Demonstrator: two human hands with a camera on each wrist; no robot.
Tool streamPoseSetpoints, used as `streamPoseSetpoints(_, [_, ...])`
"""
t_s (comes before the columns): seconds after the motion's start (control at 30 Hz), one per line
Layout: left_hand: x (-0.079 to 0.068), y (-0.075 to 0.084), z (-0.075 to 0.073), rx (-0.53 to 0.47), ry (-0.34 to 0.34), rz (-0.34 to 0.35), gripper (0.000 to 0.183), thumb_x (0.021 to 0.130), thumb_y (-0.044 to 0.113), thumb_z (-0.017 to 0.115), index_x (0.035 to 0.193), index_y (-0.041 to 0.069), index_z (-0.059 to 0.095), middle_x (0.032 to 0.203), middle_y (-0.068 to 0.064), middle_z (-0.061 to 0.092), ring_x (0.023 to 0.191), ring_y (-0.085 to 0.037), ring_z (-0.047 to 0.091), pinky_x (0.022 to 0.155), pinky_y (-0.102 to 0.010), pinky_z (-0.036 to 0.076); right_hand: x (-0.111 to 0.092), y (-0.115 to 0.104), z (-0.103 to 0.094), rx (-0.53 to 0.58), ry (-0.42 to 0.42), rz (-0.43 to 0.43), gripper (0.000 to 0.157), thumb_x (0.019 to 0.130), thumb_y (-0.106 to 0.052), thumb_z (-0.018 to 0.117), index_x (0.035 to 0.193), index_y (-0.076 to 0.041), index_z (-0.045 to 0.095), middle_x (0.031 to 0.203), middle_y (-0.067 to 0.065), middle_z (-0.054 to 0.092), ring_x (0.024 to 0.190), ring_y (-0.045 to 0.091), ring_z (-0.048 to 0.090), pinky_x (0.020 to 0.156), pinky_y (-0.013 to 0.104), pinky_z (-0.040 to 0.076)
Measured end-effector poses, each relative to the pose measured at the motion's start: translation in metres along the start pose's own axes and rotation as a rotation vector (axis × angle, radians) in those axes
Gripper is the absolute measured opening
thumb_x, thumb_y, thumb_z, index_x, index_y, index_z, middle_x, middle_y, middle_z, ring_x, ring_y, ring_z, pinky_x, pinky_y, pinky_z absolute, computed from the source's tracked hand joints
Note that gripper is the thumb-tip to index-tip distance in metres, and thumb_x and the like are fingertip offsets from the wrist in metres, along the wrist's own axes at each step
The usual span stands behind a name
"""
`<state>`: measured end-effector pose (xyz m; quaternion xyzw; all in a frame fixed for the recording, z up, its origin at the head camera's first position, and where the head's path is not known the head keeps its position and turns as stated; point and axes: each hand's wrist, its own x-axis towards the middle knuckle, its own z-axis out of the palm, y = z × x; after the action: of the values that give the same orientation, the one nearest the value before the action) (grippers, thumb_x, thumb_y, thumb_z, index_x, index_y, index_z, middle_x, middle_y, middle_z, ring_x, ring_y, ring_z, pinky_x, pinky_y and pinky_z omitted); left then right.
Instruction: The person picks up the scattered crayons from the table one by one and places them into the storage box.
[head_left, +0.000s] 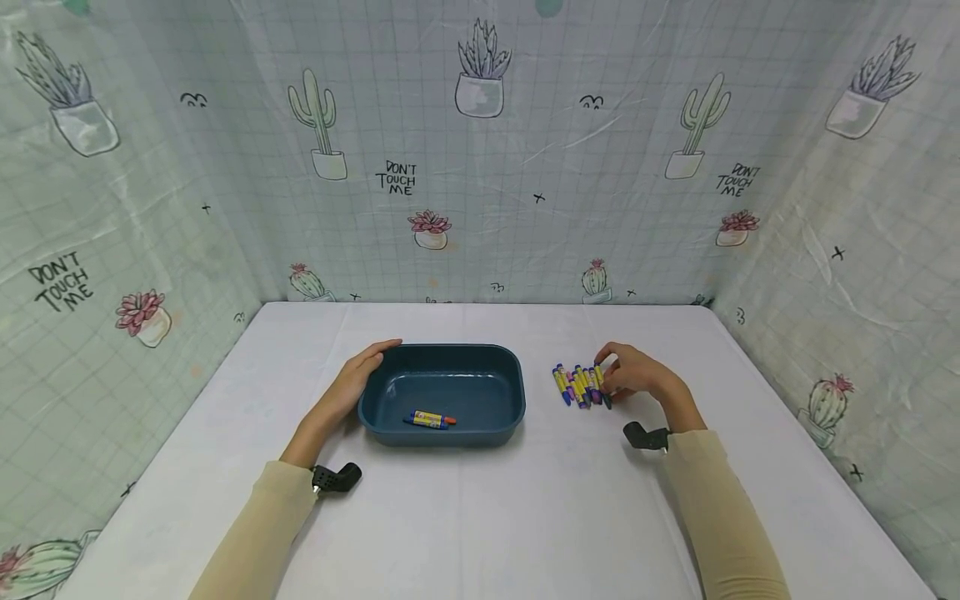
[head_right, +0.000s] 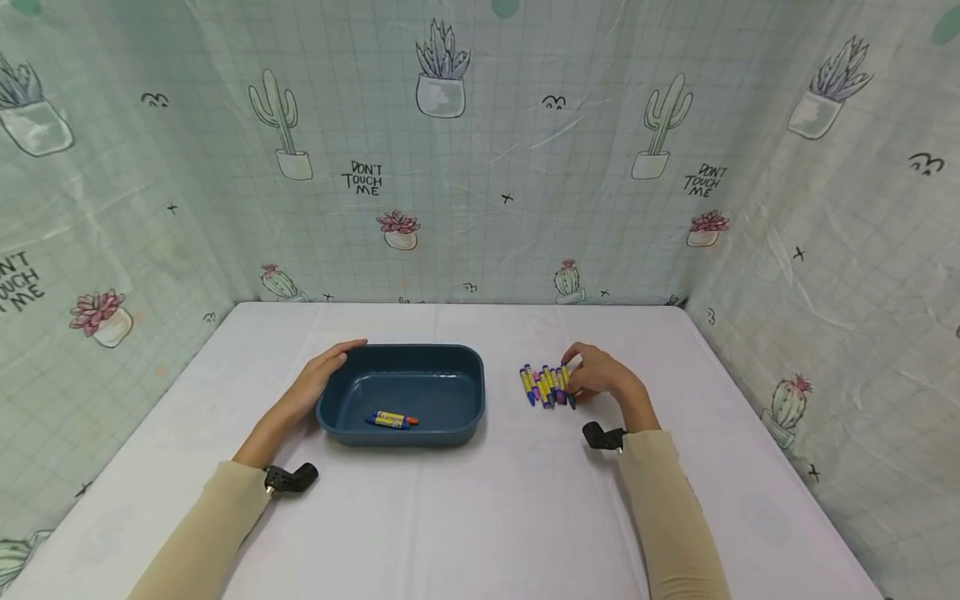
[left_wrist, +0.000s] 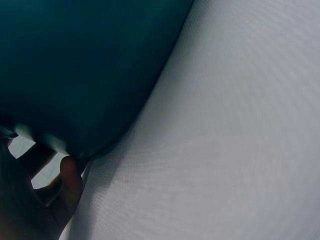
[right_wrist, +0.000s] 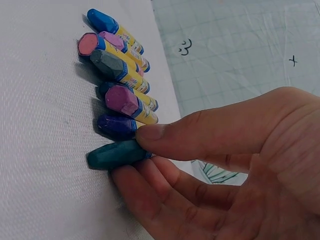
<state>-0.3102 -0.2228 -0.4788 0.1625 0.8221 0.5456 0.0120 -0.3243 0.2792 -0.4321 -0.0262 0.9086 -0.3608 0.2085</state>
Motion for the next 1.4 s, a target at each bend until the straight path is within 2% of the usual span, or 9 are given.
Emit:
streamPoseSetpoints(0.23, [-0.0003,-0.0020,-0.0009,0.004,0.001,0.004,0.047,0.115,0.028,0.028,0.157,0.014,0.044,0.167,-0.012,0.037,0.159,-0.035,0.024,0.130,-0.060,0.015,-0.0005,0.0003,-0.0014,-0.023,0.022,-0.008,0.057,0.091,-0.005,0.073,0.141,0.000,0.045,0.112,0.021,0.063,0.088,0.025,0.067,0.078,0.036,0.065])
streamPoseSetpoints(1.1, [-0.0029,0.0045,0.0002,-0.007,-0.007,-0.001,0.047,0.115,0.025,0.028,0.158,0.013,0.043,0.167,-0.013,0.036,0.159,-0.037,0.025,0.129,-0.062,0.016,-0.0052,-0.0051,-0.0074,0.039,0.030,-0.013,0.059,0.091,-0.001,0.072,0.142,0.001,0.044,0.112,0.021,0.058,0.097,0.030,0.063,0.085,0.041,0.065])
streamPoseSetpoints(1.4, [-0.0014,0.0027,0.0004,-0.004,-0.008,0.000,0.047,0.115,0.026,0.028,0.158,0.013,0.043,0.167,-0.013,0.036,0.159,-0.037,0.025,0.129,-0.062,0.016,-0.0054,-0.0048,-0.0084,0.040,0.041,-0.016,0.057,0.092,-0.002,0.071,0.142,-0.001,0.044,0.118,0.023,0.059,0.101,0.031,0.063,0.084,0.040,0.065])
